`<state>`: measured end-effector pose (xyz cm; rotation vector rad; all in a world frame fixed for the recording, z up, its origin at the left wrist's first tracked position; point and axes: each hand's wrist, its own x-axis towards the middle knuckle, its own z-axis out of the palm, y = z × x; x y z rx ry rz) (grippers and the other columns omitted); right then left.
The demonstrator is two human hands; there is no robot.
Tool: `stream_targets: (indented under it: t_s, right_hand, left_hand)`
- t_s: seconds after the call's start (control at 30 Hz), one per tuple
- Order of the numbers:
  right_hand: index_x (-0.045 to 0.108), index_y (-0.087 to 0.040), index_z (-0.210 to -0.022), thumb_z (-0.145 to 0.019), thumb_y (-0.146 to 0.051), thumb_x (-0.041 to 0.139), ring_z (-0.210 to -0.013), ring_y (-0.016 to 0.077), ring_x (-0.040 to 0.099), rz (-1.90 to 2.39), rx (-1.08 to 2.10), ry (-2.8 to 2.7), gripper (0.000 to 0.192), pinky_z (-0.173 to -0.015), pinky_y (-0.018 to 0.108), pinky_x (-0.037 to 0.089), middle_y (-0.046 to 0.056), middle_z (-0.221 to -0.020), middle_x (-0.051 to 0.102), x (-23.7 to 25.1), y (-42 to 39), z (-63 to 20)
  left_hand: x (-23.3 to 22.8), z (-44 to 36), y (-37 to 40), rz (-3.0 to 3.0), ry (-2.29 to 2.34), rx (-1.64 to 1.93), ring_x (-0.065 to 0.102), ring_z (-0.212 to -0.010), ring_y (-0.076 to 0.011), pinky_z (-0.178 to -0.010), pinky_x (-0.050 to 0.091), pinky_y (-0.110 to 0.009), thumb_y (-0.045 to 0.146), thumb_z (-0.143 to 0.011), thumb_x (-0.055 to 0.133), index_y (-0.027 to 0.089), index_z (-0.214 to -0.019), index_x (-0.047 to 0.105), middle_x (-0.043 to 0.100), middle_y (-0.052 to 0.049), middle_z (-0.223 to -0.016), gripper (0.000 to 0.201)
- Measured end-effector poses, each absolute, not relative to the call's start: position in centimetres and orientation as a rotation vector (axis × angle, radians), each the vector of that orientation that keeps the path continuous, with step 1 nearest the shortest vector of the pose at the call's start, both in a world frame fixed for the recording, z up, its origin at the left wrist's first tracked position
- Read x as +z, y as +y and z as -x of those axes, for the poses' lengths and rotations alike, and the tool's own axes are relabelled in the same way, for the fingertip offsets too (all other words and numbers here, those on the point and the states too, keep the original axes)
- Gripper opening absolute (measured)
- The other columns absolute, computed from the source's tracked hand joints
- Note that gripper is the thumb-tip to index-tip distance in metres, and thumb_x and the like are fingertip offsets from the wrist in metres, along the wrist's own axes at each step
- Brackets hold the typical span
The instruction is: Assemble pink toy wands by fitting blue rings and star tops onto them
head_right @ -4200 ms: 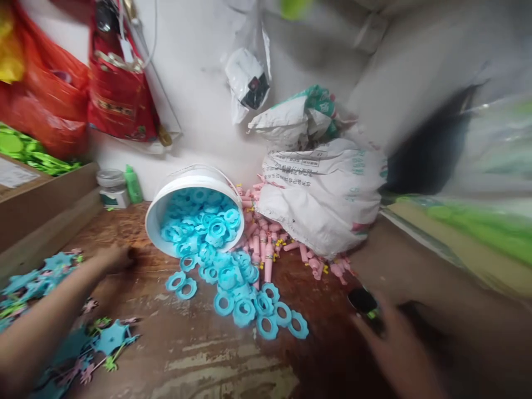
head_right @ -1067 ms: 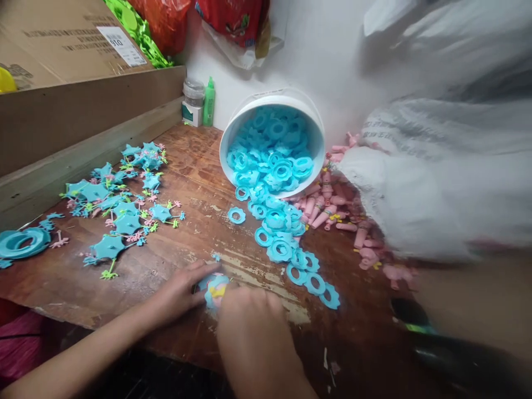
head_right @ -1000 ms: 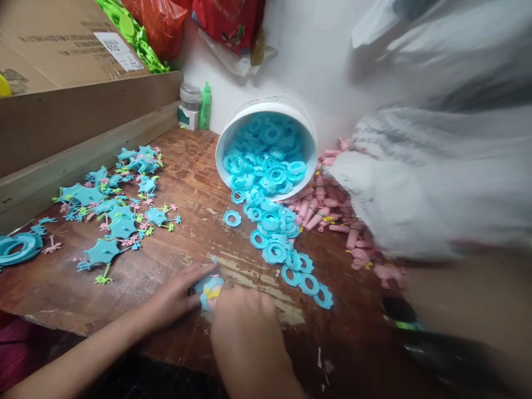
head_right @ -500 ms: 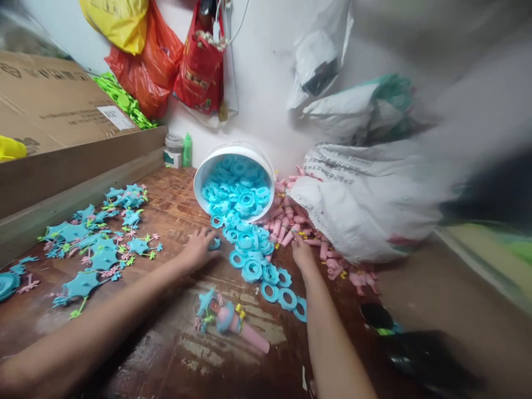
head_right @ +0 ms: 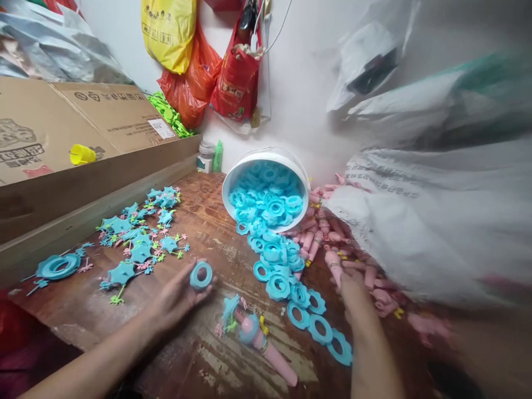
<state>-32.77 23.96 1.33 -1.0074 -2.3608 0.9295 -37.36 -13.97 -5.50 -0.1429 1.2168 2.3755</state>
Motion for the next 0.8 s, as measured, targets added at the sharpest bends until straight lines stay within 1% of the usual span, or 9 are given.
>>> stream_targets:
  t_s: [0.1,0.2,0.3,0.37,0.43,0.5,0.57,0.7,0.8]
  right_hand:
    - [0.068,-0.021,-0.118,-0.090,-0.063,0.054,-0.047,0.0138,0.054,0.906,1.152,-2.382,0.053,-0.044,0.026,0.041,0.002,-0.075,0.070,0.4,16.3,27.6]
    - [0.073,-0.027,-0.120,-0.080,-0.068,0.067,-0.091,0.0284,0.072,0.663,1.547,-2.430,0.057,-0.078,0.035,0.056,0.007,-0.106,0.078,-1.4,6.4,23.7]
    - [0.073,-0.031,-0.123,-0.086,-0.067,0.060,-0.115,0.0377,0.066,0.503,1.364,-2.600,0.053,-0.094,0.043,0.051,0.010,-0.127,0.073,-2.5,-0.6,22.1]
    - [0.071,-0.031,-0.126,-0.088,-0.068,0.058,-0.109,0.0363,0.069,0.508,1.415,-2.578,0.055,-0.087,0.041,0.053,0.011,-0.124,0.074,-2.7,-2.5,21.9]
    - [0.069,-0.030,-0.125,-0.085,-0.071,0.061,-0.083,0.0274,0.072,0.640,1.828,-2.415,0.058,-0.068,0.033,0.054,0.009,-0.096,0.077,-2.7,-3.0,22.0]
    - [0.067,-0.027,-0.118,-0.080,-0.076,0.063,-0.049,0.0140,0.057,0.744,2.444,-2.102,0.062,-0.046,0.023,0.041,0.000,-0.063,0.063,-2.7,-3.0,22.4]
    - [0.065,-0.023,-0.107,-0.078,-0.080,0.063,-0.032,0.0041,0.031,0.753,2.887,-1.785,0.064,-0.036,0.019,0.024,-0.008,-0.053,0.048,-2.9,-3.0,23.0]
    - [0.062,-0.019,-0.121,-0.075,-0.074,0.073,-0.039,0.0022,0.024,0.802,2.618,-1.906,0.072,-0.037,0.016,0.016,-0.009,-0.054,0.047,-3.7,-2.9,23.9]
    - [0.063,-0.015,-0.134,-0.072,-0.070,0.078,-0.043,0.0073,0.037,0.781,2.299,-2.154,0.084,-0.037,0.017,0.023,-0.007,-0.051,0.047,-4.2,-2.1,24.2]
  left_hand:
    - [-4.5,36.4,-14.4,0.492,0.672,2.489,0.072,-0.089,-0.0187,-0.087,0.058,-0.034,0.028,-0.093,0.065,0.019,-0.112,0.061,0.071,-0.005,-0.096,0.021]
    - [-3.4,35.4,-13.9,0.362,0.659,2.538,0.070,-0.096,-0.0193,-0.092,0.056,-0.035,0.026,-0.092,0.062,0.019,-0.115,0.062,0.071,-0.007,-0.102,0.024]
    - [-2.6,33.7,-13.4,0.163,0.765,2.520,0.067,-0.095,-0.0203,-0.090,0.053,-0.034,0.028,-0.082,0.069,0.020,-0.117,0.062,0.071,-0.006,-0.101,0.036]
    - [-2.2,32.3,-13.6,0.068,0.811,2.500,0.065,-0.088,-0.0184,-0.086,0.051,-0.032,0.027,-0.077,0.076,0.021,-0.120,0.061,0.069,-0.003,-0.095,0.046]
    - [-2.0,31.3,-14.1,-0.027,0.813,2.471,0.064,-0.085,-0.0176,-0.083,0.050,-0.031,0.030,-0.075,0.080,0.022,-0.124,0.060,0.067,-0.001,-0.093,0.053]
    - [-2.0,31.4,-14.9,-0.149,0.892,2.409,0.064,-0.086,-0.0190,-0.082,0.050,-0.032,0.038,-0.079,0.078,0.024,-0.128,0.058,0.067,-0.003,-0.098,0.055]
    - [-2.2,33.1,-16.0,-0.285,1.222,2.301,0.064,-0.093,-0.0226,-0.085,0.050,-0.036,0.047,-0.088,0.067,0.026,-0.133,0.055,0.067,-0.007,-0.108,0.050]
    - [-2.9,40.0,-18.8,-0.180,2.801,1.641,0.045,-0.131,-0.0340,-0.108,0.038,-0.050,0.039,-0.097,0.051,0.019,-0.140,0.049,0.055,-0.018,-0.138,0.047]
    - [-3.5,43.8,-20.6,-0.130,3.188,1.010,0.039,-0.133,-0.0436,-0.106,0.034,-0.060,0.028,-0.093,0.057,0.013,-0.128,0.062,0.057,-0.023,-0.132,0.039]
